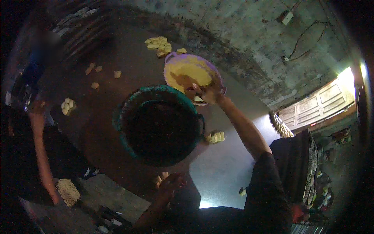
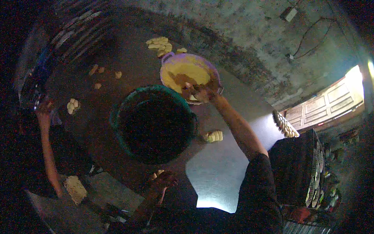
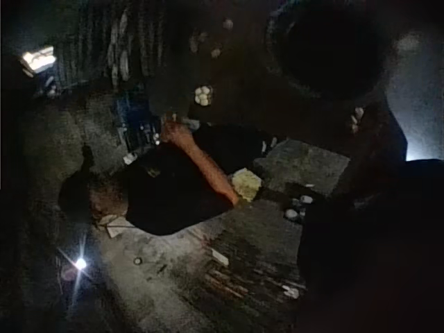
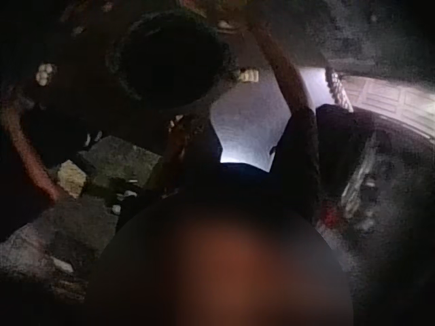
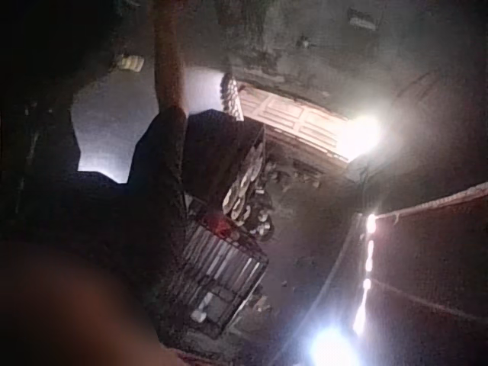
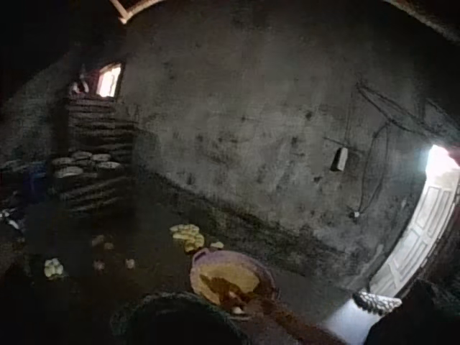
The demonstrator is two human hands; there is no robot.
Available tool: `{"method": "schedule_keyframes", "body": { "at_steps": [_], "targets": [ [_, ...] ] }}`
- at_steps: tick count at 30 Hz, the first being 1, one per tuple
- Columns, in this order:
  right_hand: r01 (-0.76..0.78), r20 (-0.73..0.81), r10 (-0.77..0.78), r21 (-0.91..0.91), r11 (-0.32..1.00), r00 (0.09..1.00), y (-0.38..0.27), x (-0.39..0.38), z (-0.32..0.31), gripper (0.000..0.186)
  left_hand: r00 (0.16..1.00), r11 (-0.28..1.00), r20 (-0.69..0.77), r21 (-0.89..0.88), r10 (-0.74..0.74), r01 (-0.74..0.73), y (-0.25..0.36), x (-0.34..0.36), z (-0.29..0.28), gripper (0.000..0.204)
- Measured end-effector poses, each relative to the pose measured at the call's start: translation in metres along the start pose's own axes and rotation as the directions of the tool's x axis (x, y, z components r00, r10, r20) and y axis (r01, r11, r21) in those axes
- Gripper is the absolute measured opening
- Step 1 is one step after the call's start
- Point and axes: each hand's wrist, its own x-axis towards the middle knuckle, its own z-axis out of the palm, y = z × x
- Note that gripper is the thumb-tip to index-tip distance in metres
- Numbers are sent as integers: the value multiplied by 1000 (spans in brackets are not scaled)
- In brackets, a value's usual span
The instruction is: The person shapes small pieces of dough by hand, dips them into a bowl containing a yellow liquid, and then places them into paper liners arranged on a large metal tray.
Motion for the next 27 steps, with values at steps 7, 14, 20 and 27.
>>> {"method": "schedule_keyframes", "body": {
  "at_steps": [7,14,20,27],
  "targets": [
    [-74,-39,143,706,704,989,-39,-90,-23,42,970,979,169,77,175,-190,21,15,8,45],
    [229,-241,63,962,149,969,-125,-295,40,27,984,942,67,-306,162,-134,95,-30,98,52],
    [346,-328,-113,915,209,938,-37,-382,79,35,982,798,180,-600,62,60,58,-64,137,40],
    [544,-646,-271,267,795,713,-49,-481,44,45,914,915,146,-207,378,-345,17,-124,196,33]
  ]
}}
